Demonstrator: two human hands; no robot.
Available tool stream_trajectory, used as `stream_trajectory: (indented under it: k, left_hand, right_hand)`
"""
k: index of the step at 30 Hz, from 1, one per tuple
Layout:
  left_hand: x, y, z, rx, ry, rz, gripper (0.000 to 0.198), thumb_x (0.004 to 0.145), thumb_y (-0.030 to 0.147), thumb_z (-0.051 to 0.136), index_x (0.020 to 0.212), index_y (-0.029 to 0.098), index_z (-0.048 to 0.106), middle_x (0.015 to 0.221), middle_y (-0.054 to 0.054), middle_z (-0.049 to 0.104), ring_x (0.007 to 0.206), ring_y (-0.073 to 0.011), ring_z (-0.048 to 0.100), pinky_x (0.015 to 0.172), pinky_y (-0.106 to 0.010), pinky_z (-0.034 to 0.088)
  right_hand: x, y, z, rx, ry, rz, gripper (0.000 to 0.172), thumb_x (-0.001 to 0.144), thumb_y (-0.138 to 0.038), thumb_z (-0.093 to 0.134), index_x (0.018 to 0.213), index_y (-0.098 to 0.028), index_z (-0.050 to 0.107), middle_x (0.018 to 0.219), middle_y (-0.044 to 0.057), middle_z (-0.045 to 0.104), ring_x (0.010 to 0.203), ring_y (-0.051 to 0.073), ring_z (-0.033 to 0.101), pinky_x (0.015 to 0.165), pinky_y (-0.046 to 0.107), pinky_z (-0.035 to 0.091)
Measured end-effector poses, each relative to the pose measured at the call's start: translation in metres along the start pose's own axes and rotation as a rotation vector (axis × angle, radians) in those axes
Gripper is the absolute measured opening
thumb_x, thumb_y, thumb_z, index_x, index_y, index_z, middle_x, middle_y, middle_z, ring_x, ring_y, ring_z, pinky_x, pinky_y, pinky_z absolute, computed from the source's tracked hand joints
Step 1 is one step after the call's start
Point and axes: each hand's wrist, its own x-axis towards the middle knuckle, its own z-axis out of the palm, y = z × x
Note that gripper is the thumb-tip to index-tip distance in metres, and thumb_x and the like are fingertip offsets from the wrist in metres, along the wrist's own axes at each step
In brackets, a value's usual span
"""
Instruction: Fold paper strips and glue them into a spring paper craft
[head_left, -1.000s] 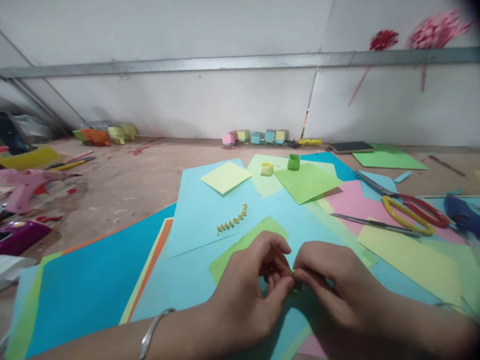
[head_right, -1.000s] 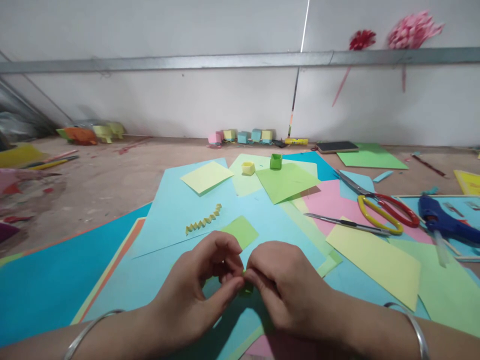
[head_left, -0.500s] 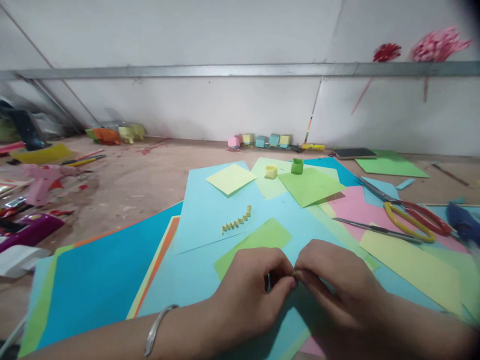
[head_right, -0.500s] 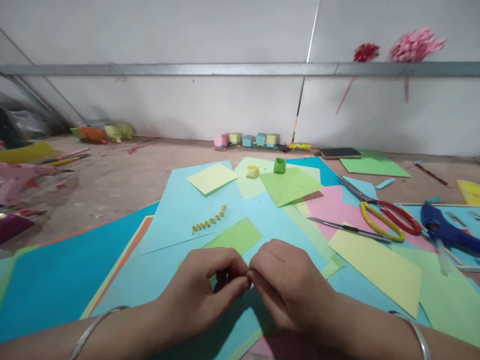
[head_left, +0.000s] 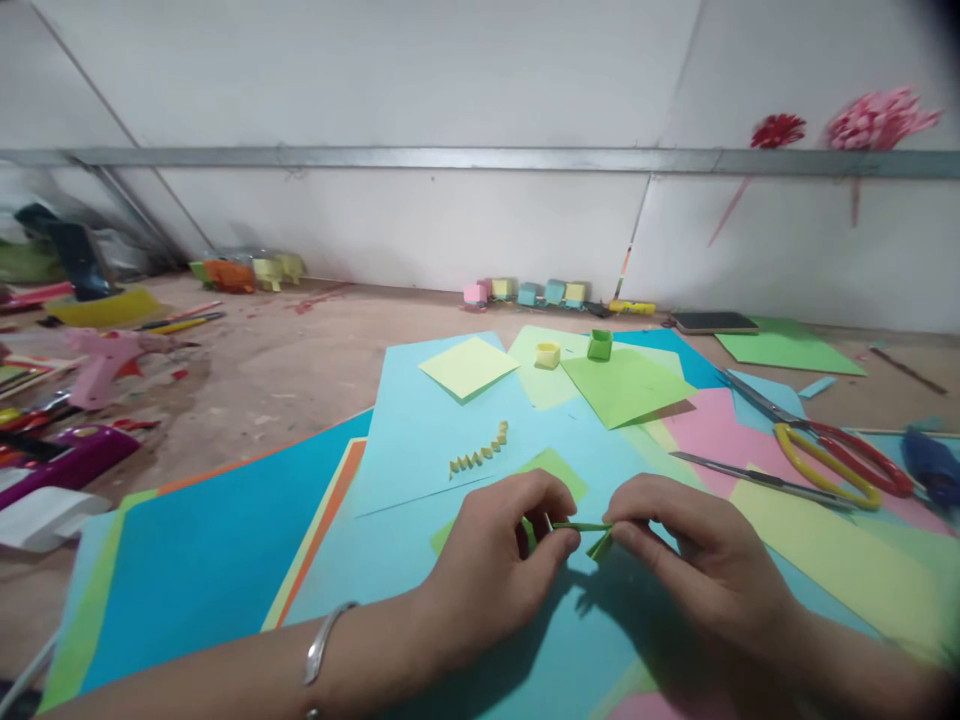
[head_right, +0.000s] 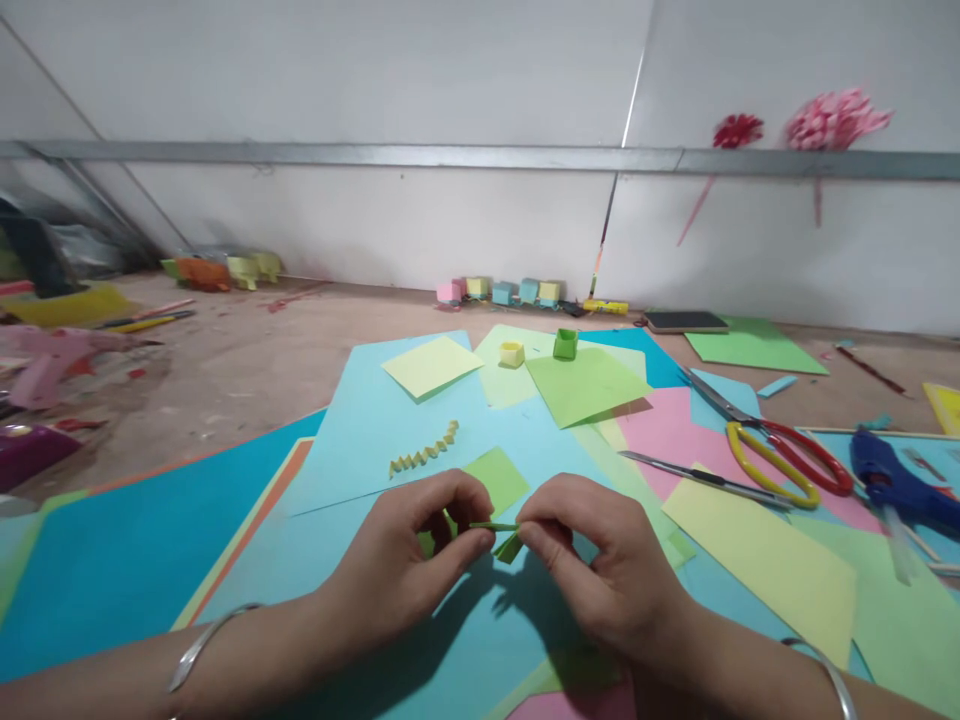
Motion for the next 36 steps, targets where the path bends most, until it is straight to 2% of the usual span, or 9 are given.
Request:
stream_trajectory:
  k: [3,6,9,11,15,21,28,32,36]
  left_hand:
    - [0.001,-0.003,-0.002,0.068,0.049,0.125,0.008,0.079,0.013,0.062,0.074,0.018,0.058,0.074,-0.002,0.061,0.067,-0.0141,0.056,0.058,-0.023,0.044]
    - [0.002,-0.007,-0.005,0.174,0.157,0.342,0.01,0.082,0.011,0.062,0.075,0.017,0.06,0.08,-0.004,0.058,0.074,-0.0154,0.056,0.064,-0.026,0.046]
    - [0.004,-0.011,-0.006,0.222,0.287,0.574,0.012,0.084,0.007,0.06,0.078,0.017,0.061,0.074,-0.002,0.054,0.068,-0.0136,0.052,0.062,-0.025,0.044]
    - [0.005,-0.012,-0.005,0.215,0.323,0.667,0.013,0.084,0.005,0.059,0.08,0.017,0.061,0.074,-0.001,0.054,0.067,-0.0127,0.052,0.06,-0.023,0.043]
    - [0.005,-0.012,-0.003,0.235,0.33,0.723,0.014,0.084,0.003,0.06,0.081,0.017,0.058,0.076,-0.001,0.055,0.067,-0.0115,0.05,0.06,-0.022,0.043]
    - [0.001,-0.013,-0.001,0.283,0.324,0.749,0.015,0.084,0.002,0.058,0.08,0.017,0.058,0.076,-0.001,0.055,0.066,-0.0113,0.05,0.059,-0.023,0.043]
    - [-0.002,-0.006,-0.001,0.337,0.332,0.76,0.017,0.083,0.001,0.056,0.079,0.017,0.059,0.076,-0.001,0.055,0.065,-0.0115,0.049,0.057,-0.023,0.042]
    - [0.0,-0.006,-0.001,0.323,0.302,0.799,0.018,0.084,0.0,0.054,0.081,0.017,0.059,0.073,-0.002,0.059,0.065,-0.0122,0.05,0.059,-0.025,0.043]
    - [0.001,-0.008,0.002,0.321,0.305,0.811,0.019,0.082,-0.001,0.055,0.083,0.017,0.061,0.072,-0.002,0.059,0.064,-0.0122,0.05,0.058,-0.024,0.042]
  right_hand:
    - [-0.001,-0.003,0.001,0.074,-0.054,0.085,0.012,0.089,-0.023,0.053,0.079,-0.02,0.059,0.074,0.002,0.062,0.068,0.014,0.057,0.063,0.026,0.047]
    - [-0.001,-0.006,0.003,0.268,-0.122,0.333,0.012,0.085,-0.031,0.057,0.083,-0.019,0.059,0.075,0.002,0.059,0.07,0.015,0.055,0.064,0.028,0.046]
    - [0.001,-0.007,0.004,0.529,-0.174,0.589,0.027,0.081,-0.043,0.064,0.089,-0.018,0.06,0.075,0.0,0.055,0.069,0.014,0.051,0.061,0.026,0.04]
    - [0.002,-0.006,0.005,0.648,-0.223,0.657,0.038,0.075,-0.051,0.07,0.088,-0.017,0.061,0.075,0.0,0.054,0.068,0.012,0.048,0.061,0.025,0.037]
    - [-0.001,-0.003,0.006,0.812,-0.264,0.706,0.045,0.062,-0.052,0.081,0.08,-0.016,0.06,0.067,-0.003,0.05,0.062,0.01,0.043,0.057,0.023,0.032]
    - [-0.006,-0.007,0.01,1.025,-0.18,0.835,0.029,0.062,-0.037,0.079,0.076,-0.017,0.063,0.063,-0.004,0.05,0.059,0.009,0.044,0.056,0.023,0.03]
    - [-0.003,-0.013,0.009,0.968,-0.117,0.823,0.013,0.064,-0.029,0.068,0.067,-0.018,0.062,0.058,-0.004,0.047,0.059,0.011,0.043,0.058,0.025,0.032]
    - [-0.004,-0.012,0.011,0.891,-0.102,0.866,0.01,0.064,-0.026,0.067,0.067,-0.019,0.06,0.056,-0.004,0.045,0.057,0.011,0.043,0.056,0.025,0.032]
    - [-0.005,-0.011,0.012,0.861,-0.104,0.837,0.01,0.063,-0.024,0.067,0.069,-0.019,0.06,0.059,-0.005,0.049,0.058,0.01,0.043,0.058,0.025,0.032]
